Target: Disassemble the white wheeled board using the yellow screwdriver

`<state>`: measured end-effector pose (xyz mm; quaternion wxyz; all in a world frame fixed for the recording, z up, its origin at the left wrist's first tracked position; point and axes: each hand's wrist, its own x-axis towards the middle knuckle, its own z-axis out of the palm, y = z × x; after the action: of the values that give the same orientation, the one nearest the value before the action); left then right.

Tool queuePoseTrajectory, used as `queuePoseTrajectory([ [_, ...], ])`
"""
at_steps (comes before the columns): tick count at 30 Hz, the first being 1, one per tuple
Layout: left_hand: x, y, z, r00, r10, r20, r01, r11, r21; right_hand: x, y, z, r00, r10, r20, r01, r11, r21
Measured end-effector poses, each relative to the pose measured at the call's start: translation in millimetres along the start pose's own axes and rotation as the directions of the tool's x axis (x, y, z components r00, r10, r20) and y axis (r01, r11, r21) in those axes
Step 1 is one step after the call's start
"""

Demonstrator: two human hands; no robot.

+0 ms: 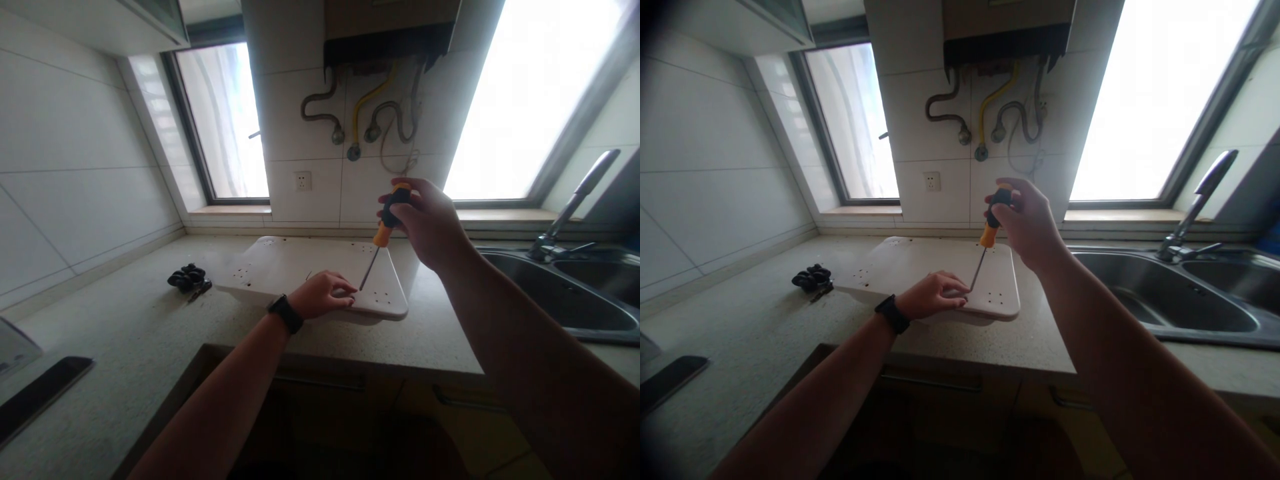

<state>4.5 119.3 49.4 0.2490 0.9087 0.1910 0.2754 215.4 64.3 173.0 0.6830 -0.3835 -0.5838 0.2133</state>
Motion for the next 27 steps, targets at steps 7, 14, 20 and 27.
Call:
queuePoseTrajectory([
  [7,-0.3,-1.5,6.7,0.998,0.023,-0.056,-0.022,0.999,0.026,-14.1,14.8,-18.5,0.987,0.117,-0.113,-0.102,0.986,0.13],
  [14,-2.4,-2.1,10.0,0.994,-0.014,-0.104,0.025,0.995,0.097,-24.8,34.8,-39.7,0.965,0.165,-0.205,-0.112,0.962,0.25],
  [20,-6.3,0.6,10.3,0.993,-0.014,-0.113,0.032,0.988,0.154,-36.6,56.0,-58.4,0.939,0.178,-0.293,-0.078,0.943,0.324],
  [27,-9.1,3.7,11.0,0.996,0.025,-0.087,-0.01,0.986,0.167,-52.0,91.0,-84.6,0.899,0.291,-0.326,-0.1,0.862,0.497],
])
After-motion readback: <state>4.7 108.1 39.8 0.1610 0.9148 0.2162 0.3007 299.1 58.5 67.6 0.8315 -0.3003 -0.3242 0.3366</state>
